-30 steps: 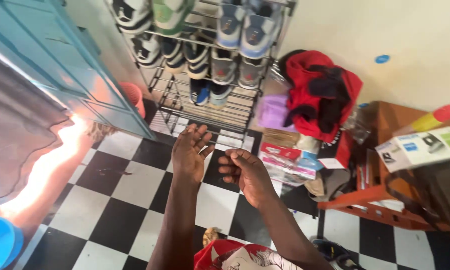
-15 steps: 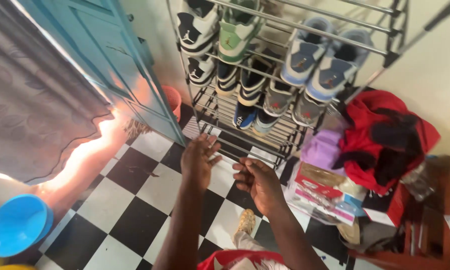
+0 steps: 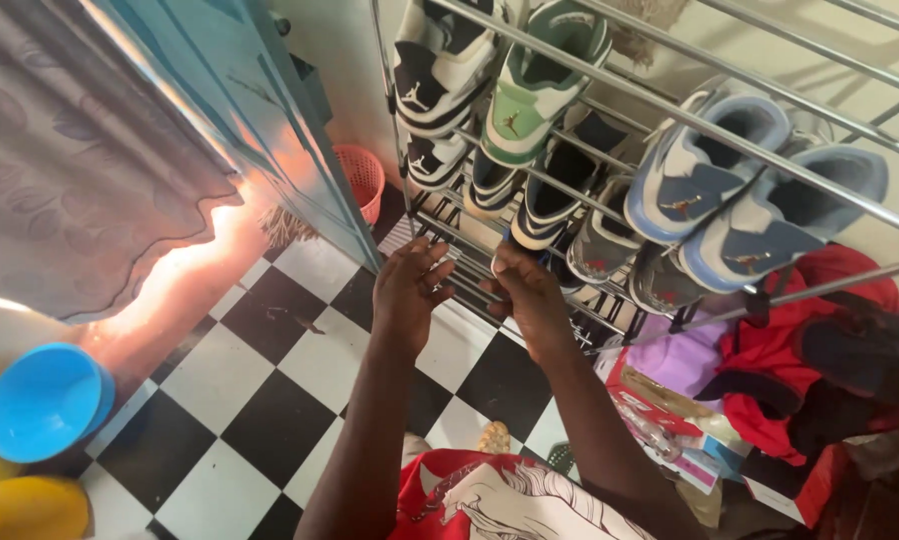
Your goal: Picking up sneakers from a metal rack, inspecting them, and placing them on the floor.
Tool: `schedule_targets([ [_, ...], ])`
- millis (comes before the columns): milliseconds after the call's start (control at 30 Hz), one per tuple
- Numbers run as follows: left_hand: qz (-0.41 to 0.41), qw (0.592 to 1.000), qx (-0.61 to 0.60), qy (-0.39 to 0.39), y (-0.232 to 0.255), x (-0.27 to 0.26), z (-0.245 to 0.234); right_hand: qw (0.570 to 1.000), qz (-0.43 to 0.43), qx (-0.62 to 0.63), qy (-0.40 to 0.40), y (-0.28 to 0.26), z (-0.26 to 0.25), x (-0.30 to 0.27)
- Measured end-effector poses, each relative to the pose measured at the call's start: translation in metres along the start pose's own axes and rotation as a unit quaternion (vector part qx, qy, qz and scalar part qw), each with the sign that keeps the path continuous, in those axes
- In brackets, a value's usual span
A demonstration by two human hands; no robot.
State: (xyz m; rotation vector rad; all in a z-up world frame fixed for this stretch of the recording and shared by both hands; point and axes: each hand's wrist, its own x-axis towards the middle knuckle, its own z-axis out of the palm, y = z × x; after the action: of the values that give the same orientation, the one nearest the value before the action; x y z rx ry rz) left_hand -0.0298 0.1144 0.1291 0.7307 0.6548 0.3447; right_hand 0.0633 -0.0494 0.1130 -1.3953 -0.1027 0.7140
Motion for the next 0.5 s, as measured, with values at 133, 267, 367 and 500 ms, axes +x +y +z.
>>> schedule_targets([
  [133,-0.019,0.999,0.012,-0.032,-0.001,0.052,-0.013,0.957,-0.153,-0.229,0.093,0.011,-0.016,0.054],
  [267,-0.070,0.984,0.015,-0.161,-0.010,0.112,-0.028,0.748,-0.372,-0.504,0.219,0.022,-0.018,0.076],
  [367,-0.139,0.964,0.066,-0.214,-0.001,0.143,-0.015,0.774,-0.261,-0.500,0.288,0.020,0.000,0.079],
  [500,-0.173,0.939,0.129,-0.268,-0.004,0.169,0.008,0.763,-0.128,-0.542,0.328,0.028,0.016,0.066],
])
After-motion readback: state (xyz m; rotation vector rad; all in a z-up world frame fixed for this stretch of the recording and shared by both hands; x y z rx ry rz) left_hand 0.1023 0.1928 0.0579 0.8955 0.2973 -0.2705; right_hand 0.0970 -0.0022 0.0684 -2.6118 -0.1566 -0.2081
